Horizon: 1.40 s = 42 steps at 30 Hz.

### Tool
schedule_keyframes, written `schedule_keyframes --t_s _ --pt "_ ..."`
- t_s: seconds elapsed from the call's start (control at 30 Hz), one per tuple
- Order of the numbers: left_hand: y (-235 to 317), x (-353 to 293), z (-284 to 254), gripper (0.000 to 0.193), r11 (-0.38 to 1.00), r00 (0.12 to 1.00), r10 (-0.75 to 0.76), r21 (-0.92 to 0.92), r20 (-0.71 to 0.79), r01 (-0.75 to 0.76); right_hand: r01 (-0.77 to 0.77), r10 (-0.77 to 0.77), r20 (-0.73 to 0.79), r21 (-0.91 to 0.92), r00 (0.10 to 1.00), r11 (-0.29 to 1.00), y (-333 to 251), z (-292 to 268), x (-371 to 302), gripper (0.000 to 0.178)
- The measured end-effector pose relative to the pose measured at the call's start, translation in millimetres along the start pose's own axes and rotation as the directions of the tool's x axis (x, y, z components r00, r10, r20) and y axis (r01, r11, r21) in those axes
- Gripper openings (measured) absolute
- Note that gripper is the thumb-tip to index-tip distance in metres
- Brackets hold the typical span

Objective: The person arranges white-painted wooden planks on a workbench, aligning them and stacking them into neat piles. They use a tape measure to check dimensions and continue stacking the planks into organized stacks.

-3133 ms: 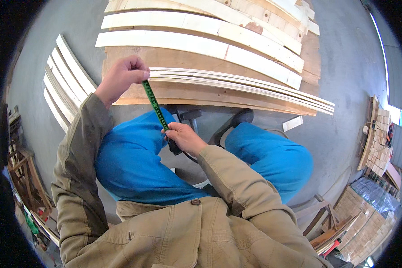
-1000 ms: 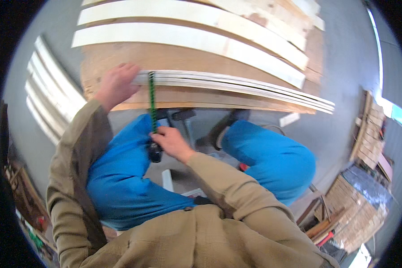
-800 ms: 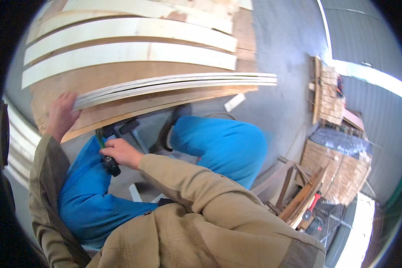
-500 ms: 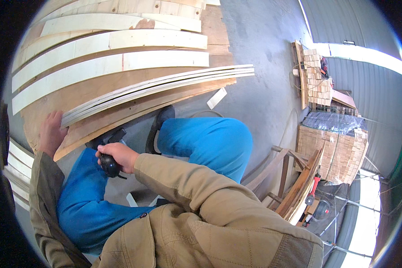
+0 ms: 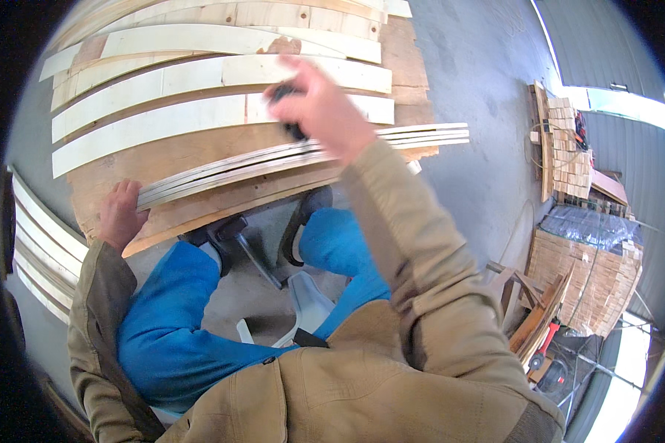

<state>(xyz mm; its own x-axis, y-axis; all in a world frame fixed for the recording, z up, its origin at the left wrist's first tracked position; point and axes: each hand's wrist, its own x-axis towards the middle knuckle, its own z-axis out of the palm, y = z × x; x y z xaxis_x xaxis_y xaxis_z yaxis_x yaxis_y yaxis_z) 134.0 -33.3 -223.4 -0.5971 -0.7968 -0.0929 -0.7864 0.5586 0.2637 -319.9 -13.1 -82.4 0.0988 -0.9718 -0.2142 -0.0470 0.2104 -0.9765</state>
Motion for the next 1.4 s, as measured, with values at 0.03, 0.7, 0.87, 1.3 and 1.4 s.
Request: schedule_keyframes --t_s 0.03,0.7,0.87,1.3,1.4 --pt "2.0 0.7 -1.1 0.042 1.000 1.000 -0.003 0.010 0.001 0.003 0.023 -0.037 -0.054 -0.244 0.998 0.970 -1.0 -19.1 25.1 0.085" --pt "15.1 15.8 -6.2 0.034 0.999 0.997 -0.049 0.008 0.057 0.049 0.130 -0.266 0.064 -0.962 0.962 0.240 143.5 -31.1 148.4 0.084" --pt "11.8 13.6 -4.9 0.032 0.999 0.999 -0.030 -0.034 0.025 0.031 0.100 -0.254 0.047 -0.975 0.966 0.201 136.9 -39.8 148.9 0.083" --pt "13.3 15.1 -0.2 0.042 0.995 0.998 -0.065 -0.075 0.024 0.067 -0.304 -0.225 -0.359 -0.920 0.906 0.247 132.7 -185.5 120.9 0.089" --pt "15.2 16.5 -0.3 0.043 0.994 0.998 -0.054 -0.091 0.008 0.055 -0.443 -0.224 -0.492 -0.865 0.841 0.238 134.7 -244.9 101.7 0.092"
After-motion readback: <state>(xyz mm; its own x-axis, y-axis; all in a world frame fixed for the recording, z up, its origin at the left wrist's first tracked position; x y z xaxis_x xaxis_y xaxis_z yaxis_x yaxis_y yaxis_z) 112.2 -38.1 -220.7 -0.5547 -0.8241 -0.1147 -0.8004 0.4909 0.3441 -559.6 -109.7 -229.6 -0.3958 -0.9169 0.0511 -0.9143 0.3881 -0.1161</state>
